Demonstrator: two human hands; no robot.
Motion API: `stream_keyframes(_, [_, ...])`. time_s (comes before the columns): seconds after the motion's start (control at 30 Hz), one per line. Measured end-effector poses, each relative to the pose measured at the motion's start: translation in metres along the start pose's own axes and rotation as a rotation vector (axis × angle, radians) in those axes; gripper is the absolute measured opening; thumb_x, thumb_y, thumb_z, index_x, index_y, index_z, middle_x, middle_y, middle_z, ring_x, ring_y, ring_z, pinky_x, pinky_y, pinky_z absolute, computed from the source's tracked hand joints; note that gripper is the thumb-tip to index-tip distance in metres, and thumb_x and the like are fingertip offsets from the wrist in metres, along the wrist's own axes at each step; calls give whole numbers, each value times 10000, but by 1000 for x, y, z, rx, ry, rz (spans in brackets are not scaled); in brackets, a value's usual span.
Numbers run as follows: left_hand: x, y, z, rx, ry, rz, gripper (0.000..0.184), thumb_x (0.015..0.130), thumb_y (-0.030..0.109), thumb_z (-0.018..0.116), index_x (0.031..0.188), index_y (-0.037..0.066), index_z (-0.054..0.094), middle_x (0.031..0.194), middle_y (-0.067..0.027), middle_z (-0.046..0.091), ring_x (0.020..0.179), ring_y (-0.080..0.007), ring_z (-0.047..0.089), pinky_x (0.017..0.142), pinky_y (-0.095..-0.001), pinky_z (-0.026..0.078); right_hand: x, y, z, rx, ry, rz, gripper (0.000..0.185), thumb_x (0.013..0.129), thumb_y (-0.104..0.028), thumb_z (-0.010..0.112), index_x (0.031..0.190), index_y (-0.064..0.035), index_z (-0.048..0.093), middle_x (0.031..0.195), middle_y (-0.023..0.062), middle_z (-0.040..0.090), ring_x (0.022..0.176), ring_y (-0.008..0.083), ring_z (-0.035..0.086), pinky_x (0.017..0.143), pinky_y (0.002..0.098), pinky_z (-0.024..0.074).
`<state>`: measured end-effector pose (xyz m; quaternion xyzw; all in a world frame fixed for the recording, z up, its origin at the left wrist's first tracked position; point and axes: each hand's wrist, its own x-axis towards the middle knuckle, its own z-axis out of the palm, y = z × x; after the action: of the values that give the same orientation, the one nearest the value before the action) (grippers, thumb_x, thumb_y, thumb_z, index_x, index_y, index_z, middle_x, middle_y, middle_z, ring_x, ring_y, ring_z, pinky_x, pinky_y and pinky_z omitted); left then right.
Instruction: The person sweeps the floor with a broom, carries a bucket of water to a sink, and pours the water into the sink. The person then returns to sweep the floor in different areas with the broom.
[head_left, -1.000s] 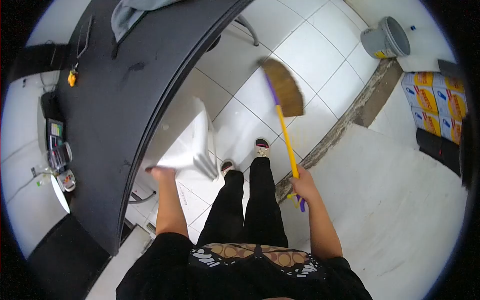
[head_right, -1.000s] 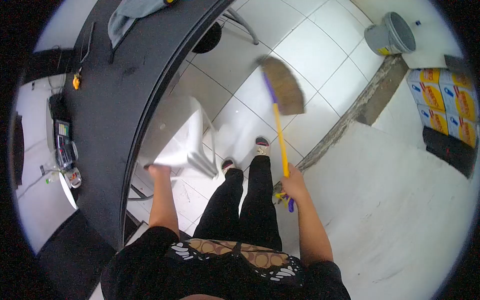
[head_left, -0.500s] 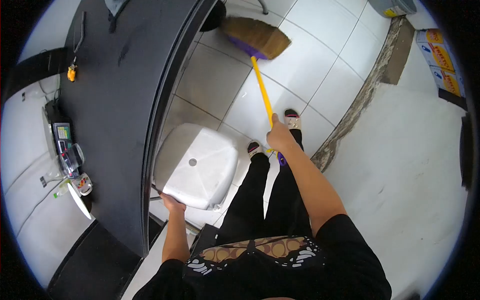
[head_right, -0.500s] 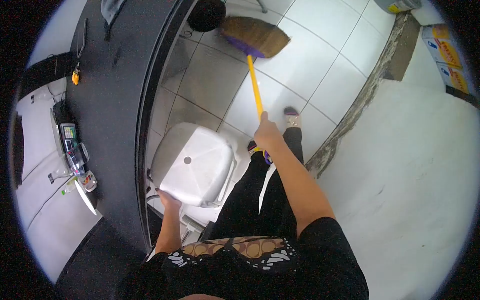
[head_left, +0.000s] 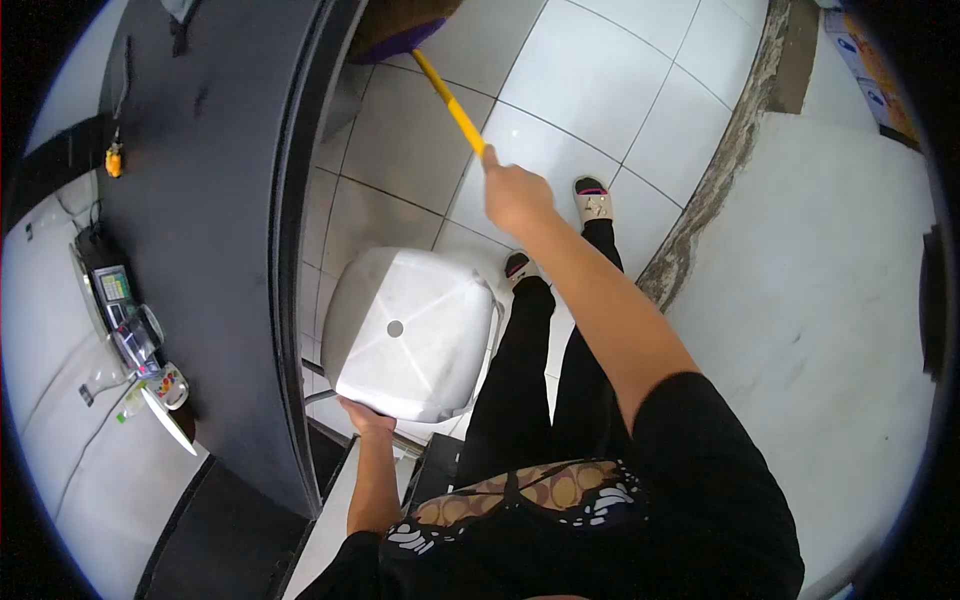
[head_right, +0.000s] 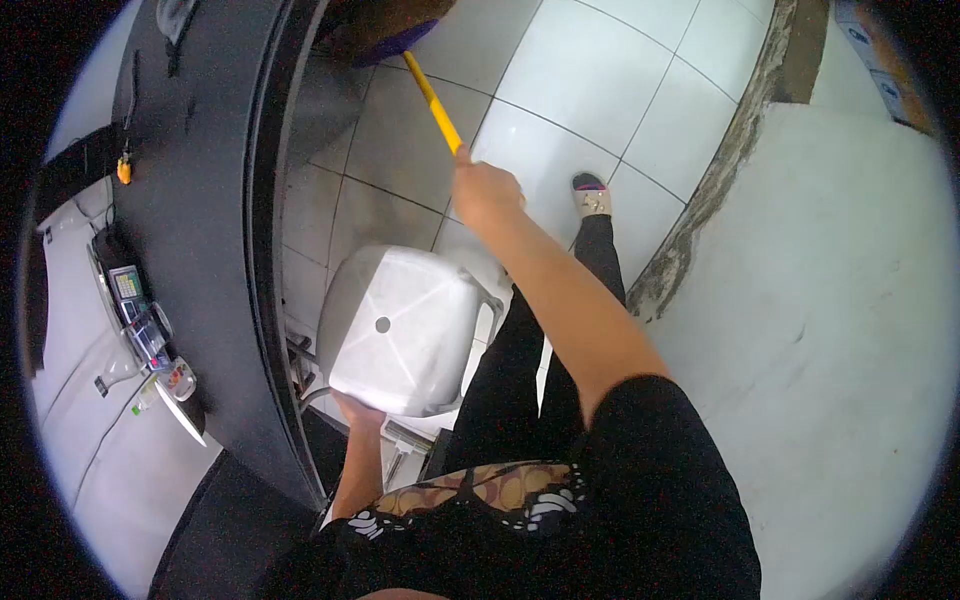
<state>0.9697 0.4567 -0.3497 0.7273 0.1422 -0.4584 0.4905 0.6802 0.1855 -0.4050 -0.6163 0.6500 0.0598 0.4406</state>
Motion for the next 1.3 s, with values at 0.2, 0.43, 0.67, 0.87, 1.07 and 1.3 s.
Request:
stream_keyframes(0.2, [0,-3,-6,47,-79,-38,629,848,550,158,1277,125,339,1295,-82,375,1189,-298,352,981,-434,295,-16,46,35,-18,-233,-44,536,751,-65,435,1270,-58,304,940,196,568,826,333,579,708,424,469])
stream_keyframes(0.43, [-3,-2,-21,52,-24,-33,651,844,563,167,1278,108,332,1298,-90,369,1188,-296,353,985,-415,287,-187,99,-110,333,-131,-61,574,680,-65,543,1233,-54,389,969,204,560,853,323,560,756,326,435])
stream_keyframes(0.67, [-30,7,-54,87,160,6,689,837,593,175,1291,92,308,1306,-98,357,1192,-291,347,988,-402,281,-136,102,-103,126,144,95,559,701,-69,479,1240,-16,340,1010,288,524,921,383,535,804,398,424])
stream_keyframes(0.87, [-43,-1,-129,-36,9,79,682,838,591,183,1293,97,304,1305,-99,358,1182,-296,359,980,-409,298,-67,26,-23,136,-6,217,413,737,-65,459,1098,87,330,904,290,553,860,383,565,742,405,470])
stream_keyframes(1.07, [-59,-12,-187,-79,87,38,664,845,572,200,1296,95,301,1297,-95,369,1172,-293,373,979,-411,303,-156,-53,99,-149,-407,-96,351,683,-137,546,952,86,515,884,233,590,811,303,603,691,353,489])
stream_keyframes(1.3, [-82,-21,-186,46,414,12,684,850,566,219,1290,48,295,1302,-116,358,1182,-285,359,994,-405,276,-158,-63,92,26,-989,-270,201,650,-92,529,815,8,583,587,97,577,485,172,563,446,313,447])
